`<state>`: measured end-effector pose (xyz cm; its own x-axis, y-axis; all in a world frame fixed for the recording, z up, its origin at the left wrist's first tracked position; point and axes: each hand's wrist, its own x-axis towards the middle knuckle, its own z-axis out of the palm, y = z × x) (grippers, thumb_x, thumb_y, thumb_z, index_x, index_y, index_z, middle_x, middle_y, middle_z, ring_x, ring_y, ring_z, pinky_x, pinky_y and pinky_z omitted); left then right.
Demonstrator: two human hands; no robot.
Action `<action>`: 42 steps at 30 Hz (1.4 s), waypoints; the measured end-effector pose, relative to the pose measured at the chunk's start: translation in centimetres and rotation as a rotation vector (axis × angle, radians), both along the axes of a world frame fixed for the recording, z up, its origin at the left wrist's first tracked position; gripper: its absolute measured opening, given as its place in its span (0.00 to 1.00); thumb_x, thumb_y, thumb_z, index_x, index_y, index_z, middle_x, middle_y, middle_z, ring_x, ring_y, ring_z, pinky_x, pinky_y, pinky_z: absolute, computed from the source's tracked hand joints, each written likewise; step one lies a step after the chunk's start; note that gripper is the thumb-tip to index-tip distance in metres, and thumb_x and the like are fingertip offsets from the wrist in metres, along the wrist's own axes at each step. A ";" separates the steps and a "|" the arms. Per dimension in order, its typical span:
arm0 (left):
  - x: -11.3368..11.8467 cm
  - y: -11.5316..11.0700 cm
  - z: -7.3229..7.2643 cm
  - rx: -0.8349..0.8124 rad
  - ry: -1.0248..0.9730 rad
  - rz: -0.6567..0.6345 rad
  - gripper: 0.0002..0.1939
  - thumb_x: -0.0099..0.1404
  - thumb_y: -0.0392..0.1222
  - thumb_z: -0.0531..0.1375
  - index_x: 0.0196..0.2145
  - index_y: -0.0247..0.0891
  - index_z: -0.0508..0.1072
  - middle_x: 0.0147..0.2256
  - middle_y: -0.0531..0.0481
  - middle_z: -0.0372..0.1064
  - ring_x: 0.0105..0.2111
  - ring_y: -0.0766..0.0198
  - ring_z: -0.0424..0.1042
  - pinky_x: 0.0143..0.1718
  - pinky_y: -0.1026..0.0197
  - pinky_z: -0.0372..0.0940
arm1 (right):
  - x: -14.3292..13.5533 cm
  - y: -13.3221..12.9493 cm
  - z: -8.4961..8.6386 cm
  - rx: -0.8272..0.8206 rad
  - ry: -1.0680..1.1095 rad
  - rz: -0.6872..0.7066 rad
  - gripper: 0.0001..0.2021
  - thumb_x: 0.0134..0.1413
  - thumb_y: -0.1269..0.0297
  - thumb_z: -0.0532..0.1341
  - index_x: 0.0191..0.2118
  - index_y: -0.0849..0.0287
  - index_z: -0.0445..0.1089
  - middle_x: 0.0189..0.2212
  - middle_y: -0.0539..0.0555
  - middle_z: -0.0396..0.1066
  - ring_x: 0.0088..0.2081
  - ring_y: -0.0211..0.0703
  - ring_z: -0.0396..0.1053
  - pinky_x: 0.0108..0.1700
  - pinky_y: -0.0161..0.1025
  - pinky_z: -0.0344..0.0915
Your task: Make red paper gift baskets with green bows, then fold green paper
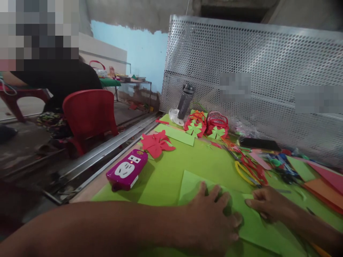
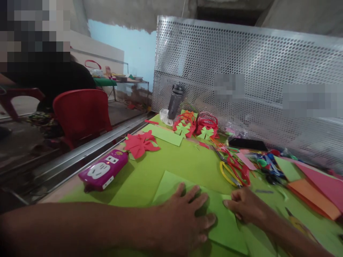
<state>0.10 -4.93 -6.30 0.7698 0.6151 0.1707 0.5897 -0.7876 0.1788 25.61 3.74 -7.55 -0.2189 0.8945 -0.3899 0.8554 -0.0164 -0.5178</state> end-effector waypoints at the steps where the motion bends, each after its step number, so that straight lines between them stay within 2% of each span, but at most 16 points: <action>1: 0.1 0.0 -0.1 0.008 -0.009 0.011 0.24 0.67 0.51 0.46 0.58 0.41 0.60 0.57 0.35 0.57 0.58 0.39 0.53 0.49 0.31 0.52 | 0.0 0.0 0.0 0.002 0.002 -0.007 0.21 0.38 0.44 0.59 0.15 0.55 0.54 0.09 0.48 0.58 0.12 0.31 0.53 0.17 0.32 0.49; 4: 0.4 0.0 -0.5 0.053 -0.016 0.039 0.28 0.68 0.52 0.44 0.59 0.32 0.57 0.58 0.34 0.56 0.58 0.41 0.53 0.51 0.36 0.54 | -0.3 0.0 0.0 0.013 0.007 -0.015 0.22 0.37 0.43 0.59 0.14 0.55 0.54 0.09 0.47 0.56 0.12 0.31 0.52 0.17 0.32 0.49; 6: 0.5 0.0 -0.7 0.079 0.011 0.034 0.29 0.68 0.52 0.44 0.58 0.28 0.60 0.58 0.34 0.57 0.58 0.42 0.52 0.52 0.37 0.54 | -0.4 -0.1 0.0 0.027 0.010 -0.022 0.22 0.37 0.42 0.59 0.14 0.55 0.54 0.08 0.47 0.55 0.12 0.30 0.51 0.17 0.32 0.48; 15: 0.7 0.2 -1.3 0.079 0.035 0.006 0.24 0.67 0.48 0.44 0.52 0.33 0.67 0.56 0.35 0.59 0.56 0.43 0.54 0.50 0.37 0.54 | -0.4 -0.2 0.2 0.038 -0.002 0.004 0.22 0.39 0.42 0.59 0.14 0.55 0.55 0.09 0.47 0.57 0.12 0.31 0.52 0.17 0.33 0.48; 20: 0.8 0.2 -1.2 0.075 0.055 0.014 0.24 0.65 0.49 0.49 0.54 0.33 0.65 0.57 0.36 0.60 0.56 0.45 0.56 0.51 0.38 0.55 | -0.6 -0.2 0.4 0.009 0.001 -0.017 0.24 0.36 0.40 0.60 0.15 0.55 0.54 0.10 0.48 0.57 0.12 0.32 0.53 0.18 0.33 0.51; 25: 1.0 0.1 -0.6 0.003 0.118 0.017 0.23 0.66 0.47 0.50 0.55 0.32 0.65 0.58 0.35 0.58 0.57 0.44 0.54 0.51 0.34 0.54 | -0.6 -0.2 0.6 -0.004 0.025 -0.009 0.24 0.36 0.40 0.60 0.15 0.55 0.54 0.10 0.48 0.57 0.13 0.32 0.54 0.17 0.33 0.51; 28: 1.0 -0.1 -0.1 -0.035 0.114 0.024 0.24 0.68 0.45 0.46 0.57 0.29 0.61 0.59 0.33 0.56 0.58 0.43 0.52 0.51 0.30 0.53 | -0.5 -0.3 0.7 -0.005 0.022 0.004 0.23 0.37 0.42 0.61 0.16 0.56 0.56 0.11 0.48 0.58 0.13 0.32 0.53 0.18 0.33 0.51; 31: 0.6 -0.3 0.4 -0.085 0.083 0.019 0.24 0.68 0.44 0.46 0.57 0.30 0.61 0.60 0.31 0.54 0.60 0.42 0.50 0.51 0.26 0.51 | -0.5 -0.3 0.7 -0.020 0.027 -0.002 0.23 0.37 0.42 0.61 0.16 0.56 0.56 0.11 0.48 0.59 0.13 0.32 0.54 0.18 0.33 0.52; 35: -0.2 -0.7 1.2 -0.220 -0.033 0.028 0.28 0.68 0.55 0.46 0.57 0.34 0.62 0.59 0.30 0.55 0.60 0.38 0.48 0.49 0.21 0.43 | -0.2 -0.2 0.5 -0.019 0.026 0.015 0.23 0.39 0.43 0.61 0.16 0.56 0.55 0.11 0.48 0.59 0.13 0.31 0.53 0.18 0.32 0.51; 38: -0.7 -1.0 2.2 -0.332 -0.117 0.070 0.35 0.64 0.65 0.43 0.59 0.39 0.61 0.62 0.29 0.48 0.62 0.28 0.40 0.47 0.17 0.35 | 0.1 -0.1 0.1 -0.012 0.057 0.035 0.23 0.40 0.42 0.60 0.16 0.56 0.56 0.10 0.47 0.58 0.13 0.31 0.53 0.18 0.32 0.51; 42: -0.8 -1.1 3.5 -0.457 -0.064 0.144 0.34 0.64 0.65 0.44 0.59 0.46 0.61 0.64 0.30 0.43 0.62 0.24 0.31 0.47 0.17 0.32 | 0.1 0.1 0.0 0.003 0.084 0.005 0.23 0.39 0.42 0.60 0.15 0.56 0.56 0.09 0.46 0.57 0.12 0.31 0.52 0.17 0.31 0.50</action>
<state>-0.75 -6.02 -2.75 0.6679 0.7378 -0.0978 0.6638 -0.5310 0.5268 25.68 3.84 -7.56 -0.2556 0.8944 -0.3671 0.8088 -0.0102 -0.5880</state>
